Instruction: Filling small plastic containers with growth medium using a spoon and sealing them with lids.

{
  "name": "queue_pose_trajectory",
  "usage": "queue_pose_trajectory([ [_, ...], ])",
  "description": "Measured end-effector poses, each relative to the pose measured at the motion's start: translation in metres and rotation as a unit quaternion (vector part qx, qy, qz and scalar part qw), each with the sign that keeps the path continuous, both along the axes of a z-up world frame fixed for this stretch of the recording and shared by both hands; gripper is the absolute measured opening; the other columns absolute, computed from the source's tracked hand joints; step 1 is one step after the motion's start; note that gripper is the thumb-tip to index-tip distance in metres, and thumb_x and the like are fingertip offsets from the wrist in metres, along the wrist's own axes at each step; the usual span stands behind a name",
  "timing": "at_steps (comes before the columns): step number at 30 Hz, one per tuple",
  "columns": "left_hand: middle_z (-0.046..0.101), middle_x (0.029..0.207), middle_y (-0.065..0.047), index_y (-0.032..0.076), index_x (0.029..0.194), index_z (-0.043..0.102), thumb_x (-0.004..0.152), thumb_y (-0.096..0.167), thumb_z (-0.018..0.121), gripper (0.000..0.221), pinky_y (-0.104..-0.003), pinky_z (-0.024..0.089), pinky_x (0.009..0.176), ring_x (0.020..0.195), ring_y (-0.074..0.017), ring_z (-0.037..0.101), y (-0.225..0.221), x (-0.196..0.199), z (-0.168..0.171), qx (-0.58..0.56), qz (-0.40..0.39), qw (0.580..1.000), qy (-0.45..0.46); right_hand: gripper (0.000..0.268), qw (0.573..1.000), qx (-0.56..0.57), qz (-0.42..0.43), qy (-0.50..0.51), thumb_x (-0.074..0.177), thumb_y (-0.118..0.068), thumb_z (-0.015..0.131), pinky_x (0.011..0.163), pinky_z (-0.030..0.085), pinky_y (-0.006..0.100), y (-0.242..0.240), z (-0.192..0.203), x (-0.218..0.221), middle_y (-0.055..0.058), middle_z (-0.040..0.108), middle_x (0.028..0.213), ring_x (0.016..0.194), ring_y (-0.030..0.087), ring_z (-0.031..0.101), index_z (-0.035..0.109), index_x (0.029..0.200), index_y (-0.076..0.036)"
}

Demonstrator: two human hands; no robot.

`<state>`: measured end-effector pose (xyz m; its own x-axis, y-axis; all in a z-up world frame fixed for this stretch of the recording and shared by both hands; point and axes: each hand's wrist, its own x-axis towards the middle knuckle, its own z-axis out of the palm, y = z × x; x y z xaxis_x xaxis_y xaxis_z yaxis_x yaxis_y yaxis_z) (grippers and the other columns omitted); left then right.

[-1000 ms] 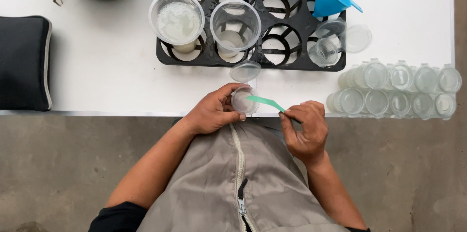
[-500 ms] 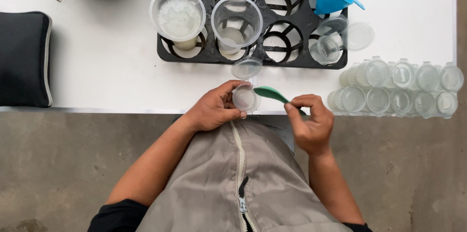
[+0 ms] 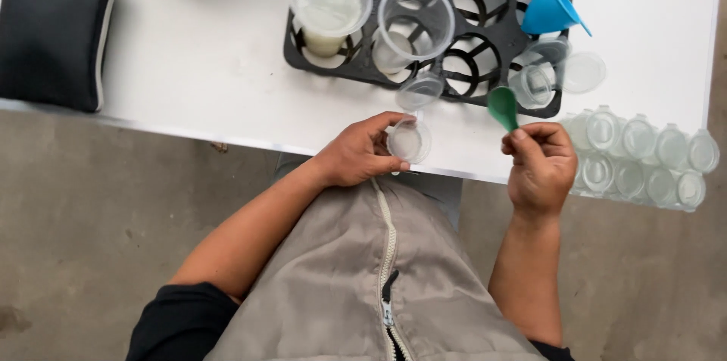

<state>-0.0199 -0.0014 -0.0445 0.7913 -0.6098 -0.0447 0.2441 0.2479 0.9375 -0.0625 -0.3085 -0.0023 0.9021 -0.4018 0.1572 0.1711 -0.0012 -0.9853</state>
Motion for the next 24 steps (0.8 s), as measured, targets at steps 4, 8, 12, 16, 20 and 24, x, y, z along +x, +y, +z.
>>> queue_pose_trajectory([
  [4, 0.069, 0.094, -0.010, 0.013, 0.148, 0.050, 0.084, 0.003, 0.082, 0.073, -0.023, 0.064, 0.063, 0.076, -0.0129, 0.072, 0.001, -0.001, 0.008, 0.003, 0.000, 1.000, -0.001, 0.013, 1.000, 0.015, 0.018, -0.001, 0.098, 0.008, 0.070, 0.067, 0.061, 0.029, -0.005, 0.011, 0.009, 0.019, 0.067, 0.082, 0.068, 0.023, 0.071, 0.060, 0.103, 0.003],
  [8, 0.063, 0.128, -0.002, 0.009, 0.144, 0.051, 0.079, 0.004, 0.082, 0.073, -0.021, 0.051, 0.082, 0.091, -0.0100, 0.061, 0.006, -0.004, 0.012, 0.038, -0.010, 0.998, -0.046, 0.012, 0.996, -0.026, -0.024, 0.080, 0.097, 0.000, 0.067, 0.066, 0.054, 0.027, 0.019, 0.040, 0.017, 0.007, 0.062, 0.079, 0.072, 0.021, 0.067, 0.060, 0.092, -0.009],
  [12, 0.062, 0.132, -0.001, 0.011, 0.145, 0.050, 0.080, 0.005, 0.080, 0.072, -0.022, 0.051, 0.086, 0.096, -0.0111, 0.062, 0.010, -0.004, 0.018, 0.040, -0.026, 0.998, -0.038, 0.016, 0.994, -0.100, -0.022, 0.047, 0.093, 0.003, 0.069, 0.062, 0.048, 0.027, 0.016, 0.036, 0.043, 0.011, 0.060, 0.073, 0.065, 0.020, 0.063, 0.057, 0.088, -0.007],
  [16, 0.061, 0.135, -0.003, 0.009, 0.145, 0.049, 0.080, 0.001, 0.080, 0.073, -0.022, 0.052, 0.086, 0.100, -0.0112, 0.062, 0.009, -0.005, 0.014, 0.020, -0.025, 0.999, -0.030, 0.014, 0.981, -0.190, -0.038, 0.025, 0.090, 0.002, 0.072, 0.064, 0.056, 0.028, 0.027, 0.036, 0.078, 0.011, 0.067, 0.076, 0.067, 0.017, 0.064, 0.061, 0.087, -0.007],
  [20, 0.061, 0.134, -0.003, 0.009, 0.145, 0.049, 0.081, 0.001, 0.080, 0.071, -0.022, 0.052, 0.083, 0.096, -0.0109, 0.061, 0.010, -0.006, 0.012, 0.018, -0.024, 0.998, -0.052, 0.017, 0.946, -0.324, -0.013, 0.000, 0.090, -0.002, 0.079, 0.064, 0.054, 0.027, 0.033, 0.028, 0.113, 0.005, 0.066, 0.082, 0.072, 0.014, 0.064, 0.063, 0.089, -0.009],
  [24, 0.061, 0.133, -0.002, 0.009, 0.144, 0.050, 0.081, 0.002, 0.081, 0.071, -0.021, 0.054, 0.082, 0.093, -0.0096, 0.060, 0.010, -0.005, 0.007, 0.007, -0.020, 0.998, -0.064, 0.017, 0.894, -0.444, 0.012, -0.057, 0.093, -0.003, 0.079, 0.067, 0.054, 0.031, 0.048, 0.022, 0.134, 0.004, 0.067, 0.086, 0.077, 0.016, 0.064, 0.063, 0.092, -0.008],
])
